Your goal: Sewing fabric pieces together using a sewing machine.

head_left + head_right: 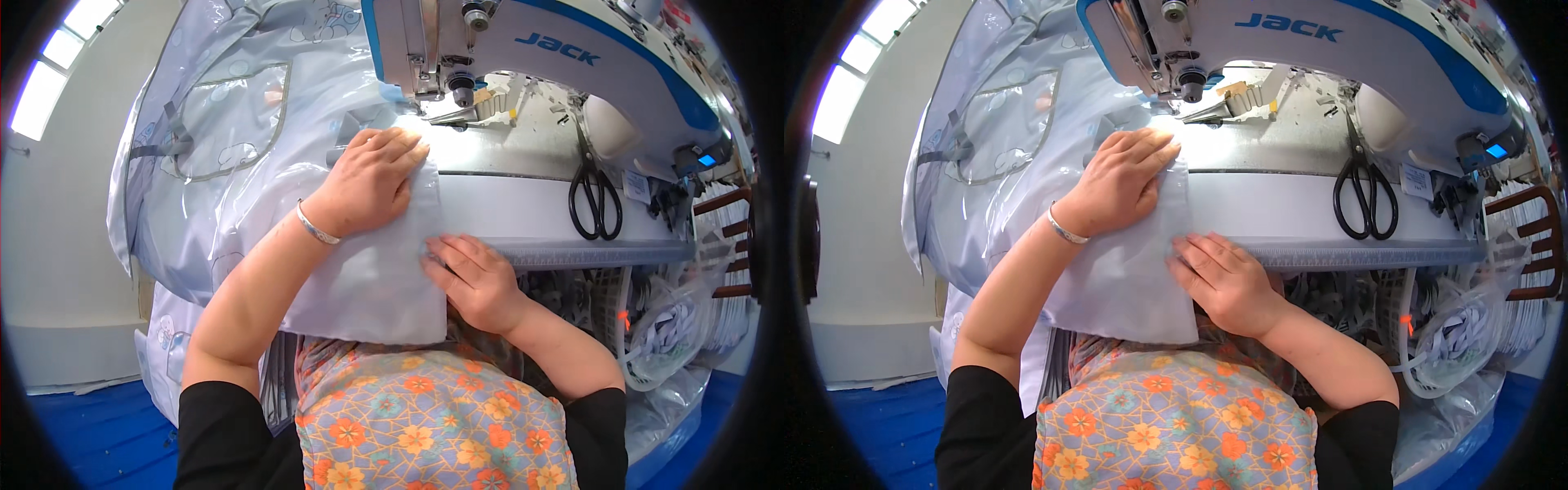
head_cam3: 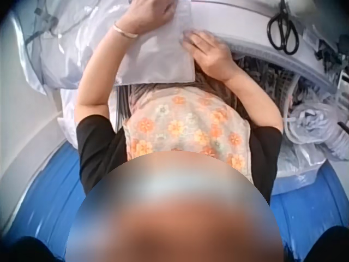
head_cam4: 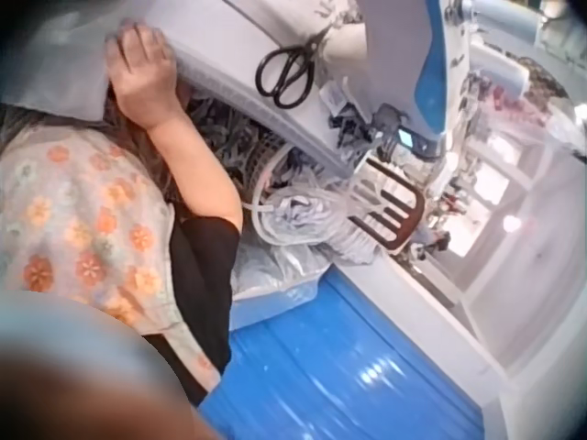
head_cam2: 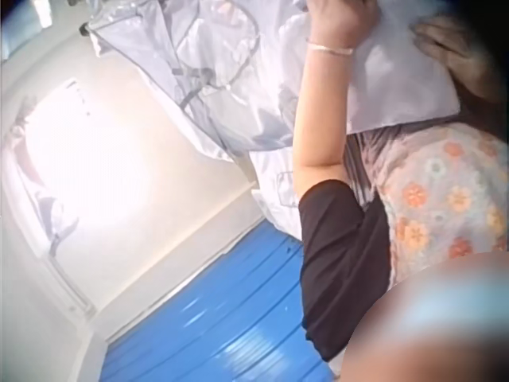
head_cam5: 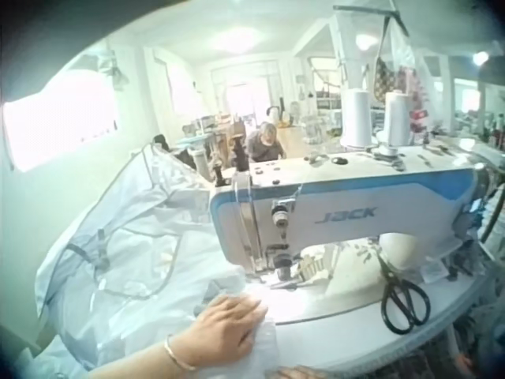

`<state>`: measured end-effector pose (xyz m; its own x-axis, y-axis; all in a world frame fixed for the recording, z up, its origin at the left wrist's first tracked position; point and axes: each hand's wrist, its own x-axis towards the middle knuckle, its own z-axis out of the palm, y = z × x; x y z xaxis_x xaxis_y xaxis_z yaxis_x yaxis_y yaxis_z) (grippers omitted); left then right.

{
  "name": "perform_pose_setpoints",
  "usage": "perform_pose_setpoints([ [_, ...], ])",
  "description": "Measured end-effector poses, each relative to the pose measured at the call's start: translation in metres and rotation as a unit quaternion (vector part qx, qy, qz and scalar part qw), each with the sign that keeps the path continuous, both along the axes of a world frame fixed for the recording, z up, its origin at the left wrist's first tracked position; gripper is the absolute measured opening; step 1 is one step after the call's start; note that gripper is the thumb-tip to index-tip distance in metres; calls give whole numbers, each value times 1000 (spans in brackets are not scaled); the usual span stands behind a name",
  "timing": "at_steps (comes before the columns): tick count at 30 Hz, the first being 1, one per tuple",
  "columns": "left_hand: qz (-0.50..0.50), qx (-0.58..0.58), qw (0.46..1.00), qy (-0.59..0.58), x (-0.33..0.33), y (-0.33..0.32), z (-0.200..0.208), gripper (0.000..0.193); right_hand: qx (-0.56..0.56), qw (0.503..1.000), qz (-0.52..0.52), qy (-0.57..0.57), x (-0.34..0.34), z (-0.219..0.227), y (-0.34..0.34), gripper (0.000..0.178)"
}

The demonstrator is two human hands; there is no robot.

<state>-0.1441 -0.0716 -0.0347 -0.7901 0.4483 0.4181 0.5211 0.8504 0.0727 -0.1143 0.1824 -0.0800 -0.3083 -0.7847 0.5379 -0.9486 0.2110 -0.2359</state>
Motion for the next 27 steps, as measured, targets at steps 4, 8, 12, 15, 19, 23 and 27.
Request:
perform_pose_setpoints([
  [4,34,23,999,-14,10,17,-6,51,-25,999,10,20,0,8,-1,31],
  [8,52,35,998,-5,14,27,-10,48,-28,999,25,9,2,13,-3,33],
  [12,44,54,998,-2,11,25,-5,45,-8,1000,25,12,1,15,-5,35],
  [15,62,59,996,-34,9,27,-1,44,2,1000,23,9,0,15,-7,36],
  [19,31,51,996,-63,15,35,-2,43,15,1000,15,17,1,14,-10,37],
  [23,101,65,992,-26,19,37,-5,40,33,999,-4,25,2,14,-13,40],
  [27,81,-15,994,-65,21,34,-4,40,17,1000,-16,17,1,15,-18,40],
])
